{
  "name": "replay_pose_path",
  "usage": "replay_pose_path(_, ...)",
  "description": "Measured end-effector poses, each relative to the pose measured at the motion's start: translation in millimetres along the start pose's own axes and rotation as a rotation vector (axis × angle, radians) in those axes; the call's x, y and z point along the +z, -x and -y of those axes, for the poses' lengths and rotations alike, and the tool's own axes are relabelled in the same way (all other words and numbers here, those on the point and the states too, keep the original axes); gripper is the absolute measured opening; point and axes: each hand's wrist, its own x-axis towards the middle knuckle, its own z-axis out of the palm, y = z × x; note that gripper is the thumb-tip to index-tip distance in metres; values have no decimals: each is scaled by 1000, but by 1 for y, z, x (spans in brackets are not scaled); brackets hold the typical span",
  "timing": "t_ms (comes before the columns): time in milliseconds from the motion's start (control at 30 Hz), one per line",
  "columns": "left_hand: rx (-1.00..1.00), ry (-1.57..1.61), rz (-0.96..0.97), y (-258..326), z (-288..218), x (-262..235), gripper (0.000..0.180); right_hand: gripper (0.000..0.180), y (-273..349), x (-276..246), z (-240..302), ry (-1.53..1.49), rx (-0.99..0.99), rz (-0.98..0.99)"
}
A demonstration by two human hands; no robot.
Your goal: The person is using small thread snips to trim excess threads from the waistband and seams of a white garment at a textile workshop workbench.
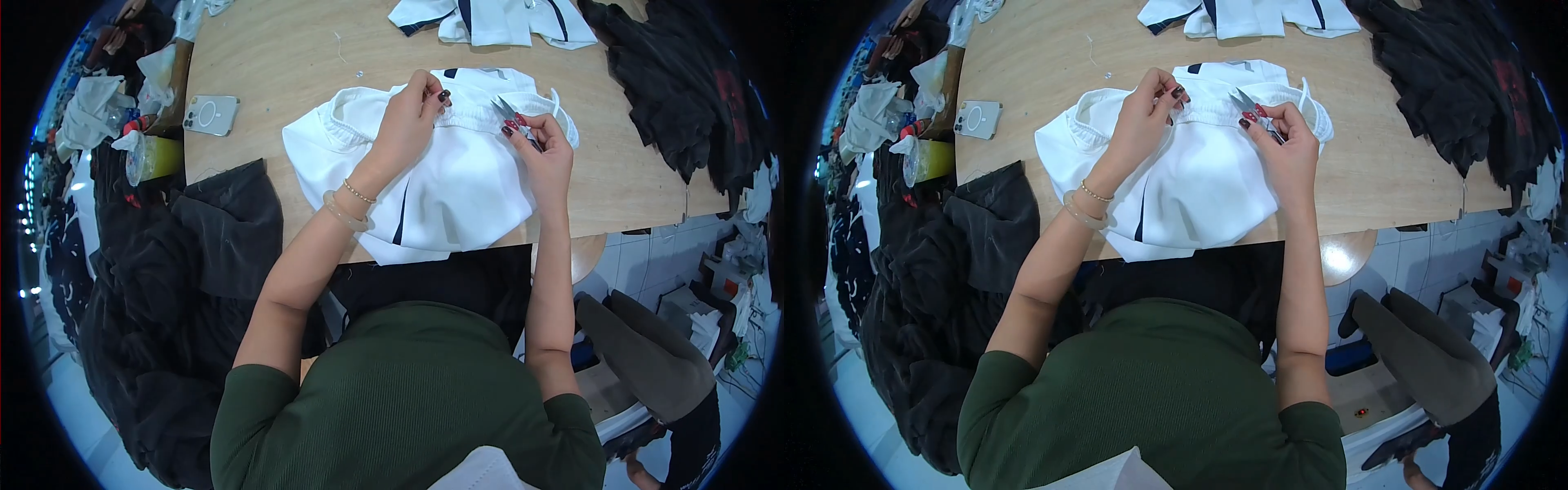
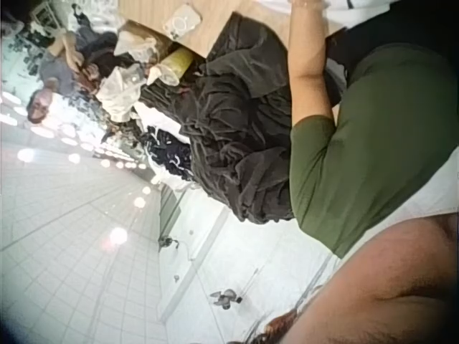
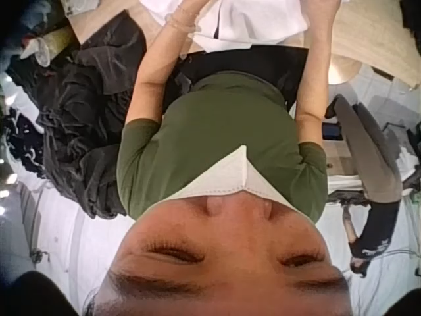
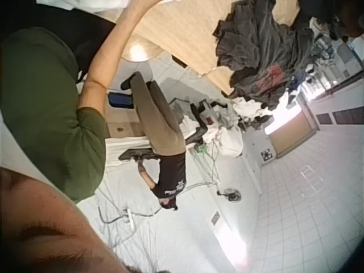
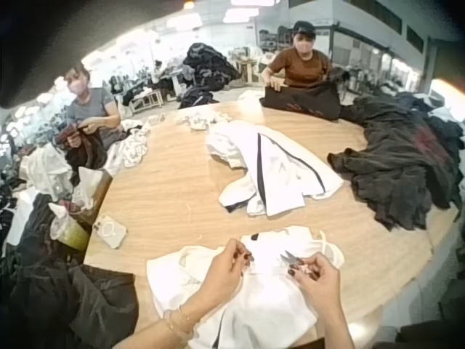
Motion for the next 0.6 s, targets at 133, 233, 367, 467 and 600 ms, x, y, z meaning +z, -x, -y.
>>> replay_pose_path(133, 209, -269, 77, 5, -13, 1, 8, 17, 3, -2, -1, -24, 12, -10)
replay_pose_path(233, 253, -324, 89, 5, -10, 3, 8, 18, 5, -1, -4, 22, -30, -20)
replay_pose_path(367, 253, -356, 35, 4, -6, 4, 7, 18, 12, 3, 5, 267, -129, 39)
replay_pose_path(467, 212, -313, 34, 1, -5, 5, 10, 18, 12, 6, 10, 417, -207, 70)
replay_pose_path(600, 222, -360, 45, 1, -7, 6, 8, 18, 8, 8, 16, 526, -226, 118)
